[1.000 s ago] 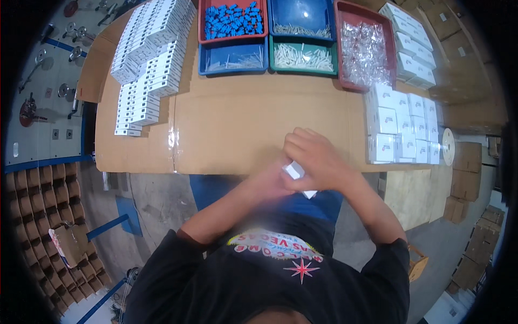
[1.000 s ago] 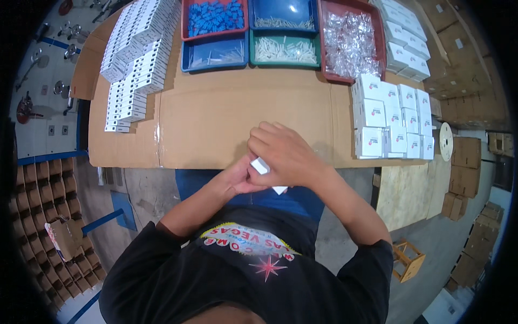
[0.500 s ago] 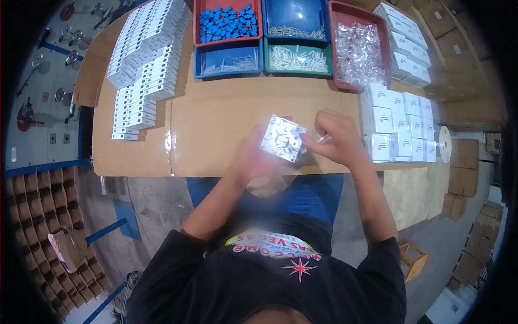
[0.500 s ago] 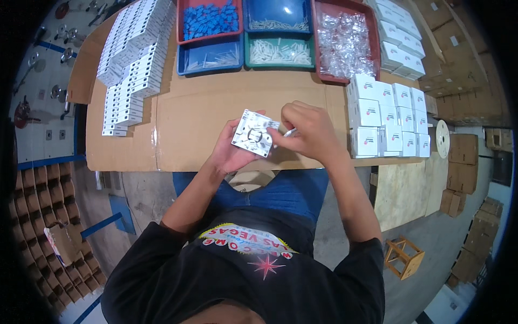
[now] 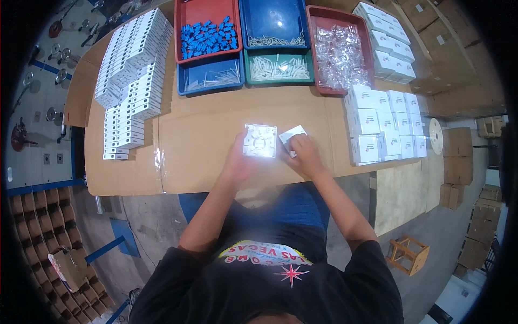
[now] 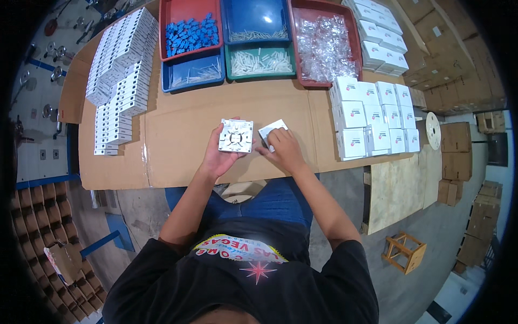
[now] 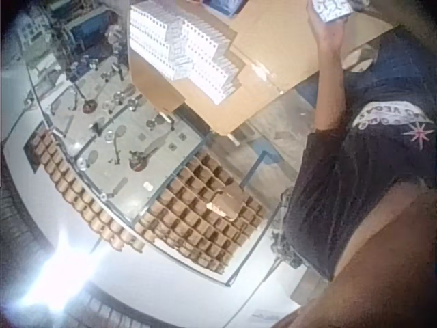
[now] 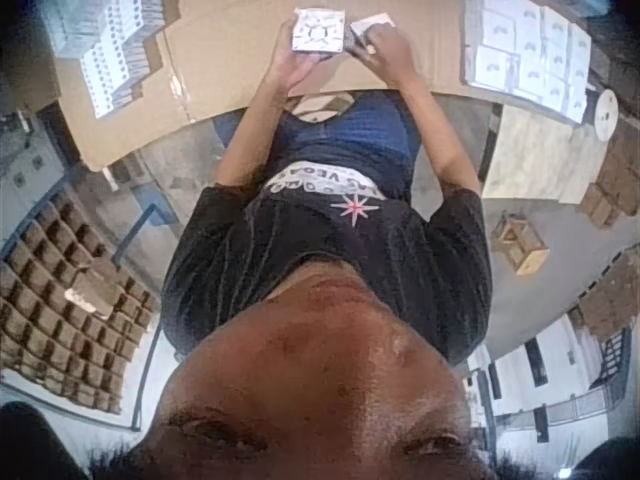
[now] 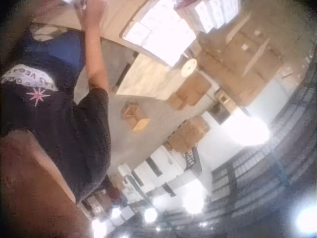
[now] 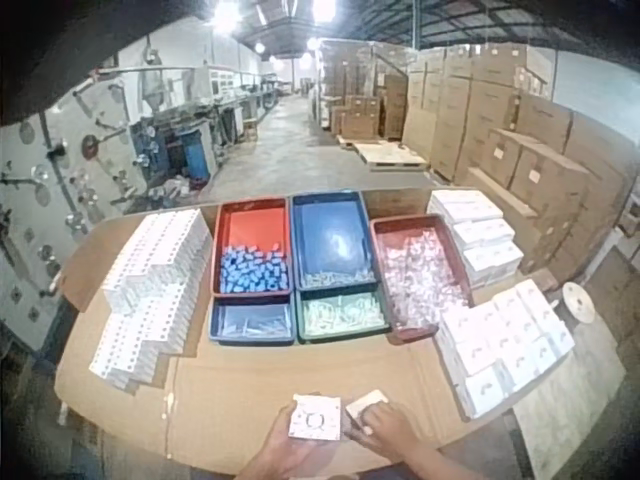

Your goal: Packaging small blue and white components into small boxes at a warehouse workstation.

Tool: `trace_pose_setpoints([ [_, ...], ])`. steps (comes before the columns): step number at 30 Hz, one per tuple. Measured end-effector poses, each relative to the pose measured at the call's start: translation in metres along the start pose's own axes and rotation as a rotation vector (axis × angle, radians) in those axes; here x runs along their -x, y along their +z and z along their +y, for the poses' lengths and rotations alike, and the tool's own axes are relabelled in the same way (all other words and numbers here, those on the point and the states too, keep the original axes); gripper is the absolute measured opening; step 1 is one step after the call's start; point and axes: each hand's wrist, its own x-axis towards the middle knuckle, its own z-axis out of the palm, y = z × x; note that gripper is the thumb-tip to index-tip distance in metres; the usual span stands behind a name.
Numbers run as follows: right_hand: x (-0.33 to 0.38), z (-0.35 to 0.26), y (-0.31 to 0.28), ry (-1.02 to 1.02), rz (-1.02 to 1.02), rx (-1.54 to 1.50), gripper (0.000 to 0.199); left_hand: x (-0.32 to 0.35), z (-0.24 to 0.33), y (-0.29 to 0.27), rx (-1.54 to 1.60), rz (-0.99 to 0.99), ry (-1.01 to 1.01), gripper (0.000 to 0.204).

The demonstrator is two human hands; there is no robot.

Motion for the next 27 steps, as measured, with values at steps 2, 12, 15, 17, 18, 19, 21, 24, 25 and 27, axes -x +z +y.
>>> trace_pose_setpoints([
  [2,-0.002,-0.007,-0.007,0.035,-0.022,-0.041,0.034,-0.001,-0.002,-0.004,-0.039,0.017,-0.009,0.060],
  [12,-0.059,0.080,-0.044,0.417,0.185,0.125,0.016,-0.002,-0.012,-0.012,-0.024,0.050,-0.015,0.059],
  [15,-0.086,0.112,-0.063,0.471,0.175,0.297,0.019,-0.003,-0.013,-0.016,-0.034,0.069,-0.019,0.059],
  [17,-0.097,0.125,-0.067,0.517,0.149,0.369,0.020,-0.002,-0.013,-0.018,-0.024,0.084,-0.030,0.060],
  [18,-0.101,0.129,-0.068,0.535,0.123,0.390,0.021,-0.001,-0.014,-0.018,-0.033,0.076,-0.042,0.060],
  [19,-0.103,0.134,-0.067,0.554,0.095,0.409,0.021,0.000,-0.012,-0.013,-0.046,0.112,-0.049,0.060],
  [21,-0.103,0.145,-0.066,0.581,0.091,0.428,0.019,0.002,-0.009,-0.002,-0.028,0.158,-0.104,0.057],
  [24,-0.104,0.162,-0.059,0.572,0.063,0.447,0.015,-0.009,-0.020,-0.030,-0.193,0.246,-0.035,0.054],
  [25,-0.101,0.167,-0.058,0.560,0.043,0.461,0.014,-0.013,-0.024,-0.030,-0.206,0.269,-0.004,0.050],
  [27,-0.105,0.167,-0.055,0.555,0.040,0.444,0.013,-0.016,-0.026,-0.058,-0.507,0.243,0.127,0.047],
])
